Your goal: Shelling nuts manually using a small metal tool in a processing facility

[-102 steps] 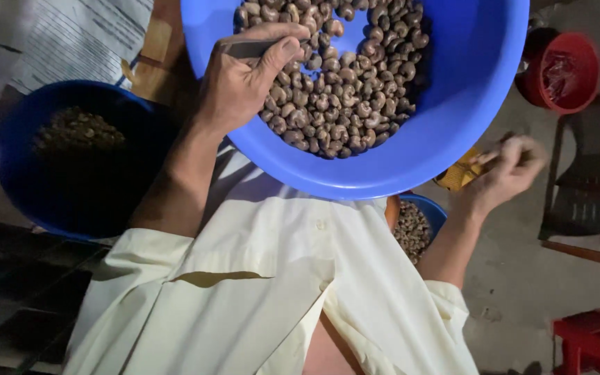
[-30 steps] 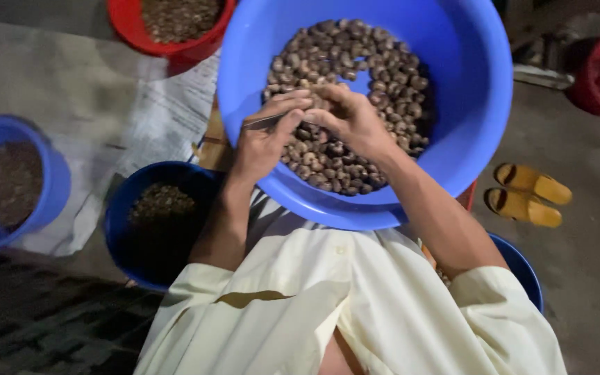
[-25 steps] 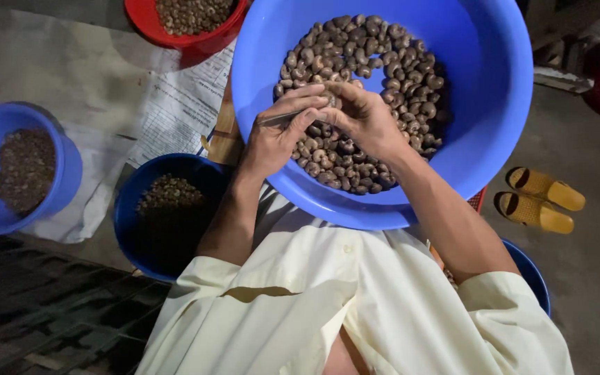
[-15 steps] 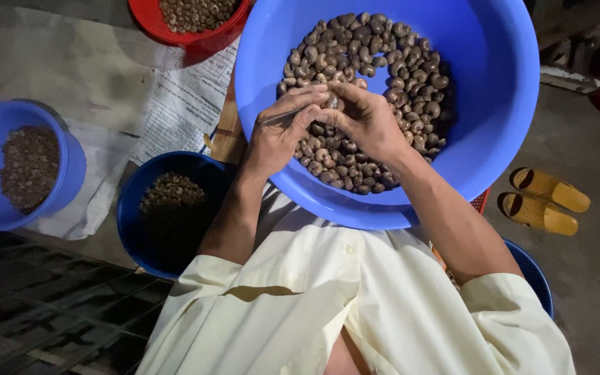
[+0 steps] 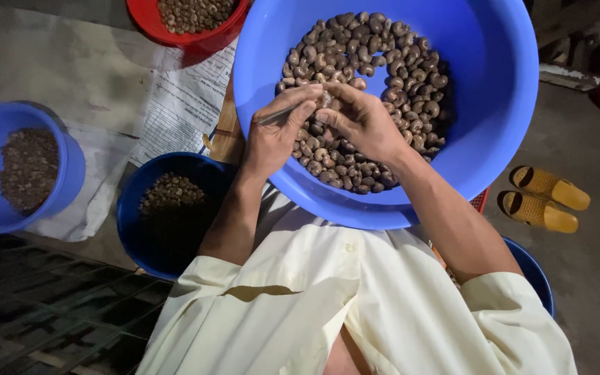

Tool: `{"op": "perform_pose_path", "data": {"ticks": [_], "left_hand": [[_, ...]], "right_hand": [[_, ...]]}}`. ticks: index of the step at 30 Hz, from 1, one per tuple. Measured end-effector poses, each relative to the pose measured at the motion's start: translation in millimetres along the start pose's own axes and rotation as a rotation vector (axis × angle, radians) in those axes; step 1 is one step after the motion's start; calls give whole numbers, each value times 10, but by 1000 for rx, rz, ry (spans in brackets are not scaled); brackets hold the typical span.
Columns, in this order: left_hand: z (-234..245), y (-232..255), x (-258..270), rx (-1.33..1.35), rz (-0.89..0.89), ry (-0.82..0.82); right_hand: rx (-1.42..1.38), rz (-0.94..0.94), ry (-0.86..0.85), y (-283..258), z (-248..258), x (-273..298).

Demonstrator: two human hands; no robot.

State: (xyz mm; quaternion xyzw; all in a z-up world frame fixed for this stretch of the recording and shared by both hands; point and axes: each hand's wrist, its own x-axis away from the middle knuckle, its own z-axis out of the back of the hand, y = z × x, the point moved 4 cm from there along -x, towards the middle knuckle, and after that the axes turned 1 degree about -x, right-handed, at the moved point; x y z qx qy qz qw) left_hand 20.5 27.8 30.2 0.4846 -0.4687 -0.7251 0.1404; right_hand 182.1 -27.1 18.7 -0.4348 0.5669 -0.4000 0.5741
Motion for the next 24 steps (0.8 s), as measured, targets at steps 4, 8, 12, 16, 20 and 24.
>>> {"op": "perform_pose_path", "data": {"ticks": [4,8,12,16,20,24], "left_hand": [[-23,74,-11,-25,0,-22],[-9,19,2,-19,11,13],[-62,112,-11,-25,7,-3],[5,-4,32,12,46,57],[4,18,38,19,173,-65],[10,59,29,-5,245,-54]], "right_hand": [[-15,10,11,-16,13,3],[-14,-1,-4,33,35,-1],[-14,3,-24,-9,37,10],[-8,15,-34,-84,11,6],[162,-22,-71,-85,26,24],[186,-20,-63,-67,28,28]]}}
